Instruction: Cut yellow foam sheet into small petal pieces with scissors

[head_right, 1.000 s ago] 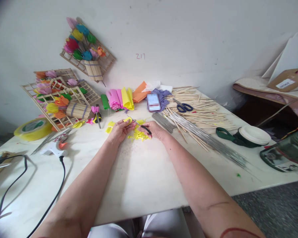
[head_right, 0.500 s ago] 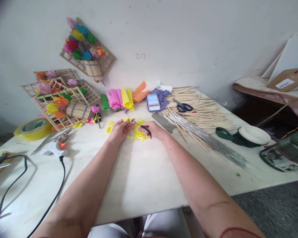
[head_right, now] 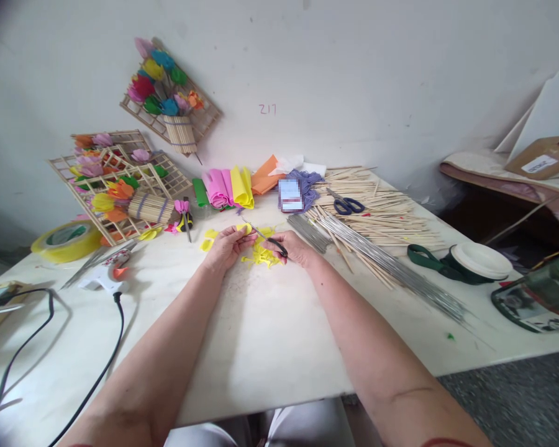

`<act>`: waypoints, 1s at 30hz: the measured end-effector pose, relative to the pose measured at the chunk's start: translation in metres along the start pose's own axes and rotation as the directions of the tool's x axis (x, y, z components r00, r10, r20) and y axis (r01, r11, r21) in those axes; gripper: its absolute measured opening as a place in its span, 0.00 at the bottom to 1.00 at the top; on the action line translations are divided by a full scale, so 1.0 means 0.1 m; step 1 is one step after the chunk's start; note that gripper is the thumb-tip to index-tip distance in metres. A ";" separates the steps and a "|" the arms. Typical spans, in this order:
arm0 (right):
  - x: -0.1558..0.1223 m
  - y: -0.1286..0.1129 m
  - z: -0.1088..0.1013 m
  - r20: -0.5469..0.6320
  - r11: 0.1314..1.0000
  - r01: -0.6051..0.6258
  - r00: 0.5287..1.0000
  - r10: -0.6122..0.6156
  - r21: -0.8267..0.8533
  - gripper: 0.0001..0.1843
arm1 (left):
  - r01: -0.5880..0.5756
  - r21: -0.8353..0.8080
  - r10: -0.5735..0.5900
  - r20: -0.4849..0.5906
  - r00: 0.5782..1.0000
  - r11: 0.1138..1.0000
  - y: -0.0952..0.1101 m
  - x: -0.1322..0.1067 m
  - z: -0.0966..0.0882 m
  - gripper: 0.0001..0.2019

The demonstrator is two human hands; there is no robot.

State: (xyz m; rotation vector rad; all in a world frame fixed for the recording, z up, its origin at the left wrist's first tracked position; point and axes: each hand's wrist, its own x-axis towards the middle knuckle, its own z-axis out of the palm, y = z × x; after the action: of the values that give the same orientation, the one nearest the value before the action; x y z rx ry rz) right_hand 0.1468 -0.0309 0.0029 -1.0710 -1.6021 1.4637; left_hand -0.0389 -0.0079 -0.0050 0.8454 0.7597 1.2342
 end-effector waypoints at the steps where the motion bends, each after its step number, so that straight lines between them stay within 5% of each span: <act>1: 0.00 0.00 0.00 0.001 1.000 -0.008 1.000 0.008 0.009 0.16 | 0.005 0.010 -0.005 0.010 1.000 1.000 0.00 0.00 0.00 0.07; 30: 0.02 0.02 -0.04 0.016 0.999 0.010 1.000 -0.010 -0.045 0.19 | 0.013 0.018 -0.014 0.043 0.999 1.000 -0.01 -0.01 -0.02 0.07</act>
State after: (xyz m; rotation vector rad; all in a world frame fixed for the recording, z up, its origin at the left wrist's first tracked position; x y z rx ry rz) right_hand 0.1502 -0.0277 0.0009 -1.0777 -1.6569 1.4391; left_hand -0.0404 -0.0082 -0.0070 0.8774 0.7415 1.1948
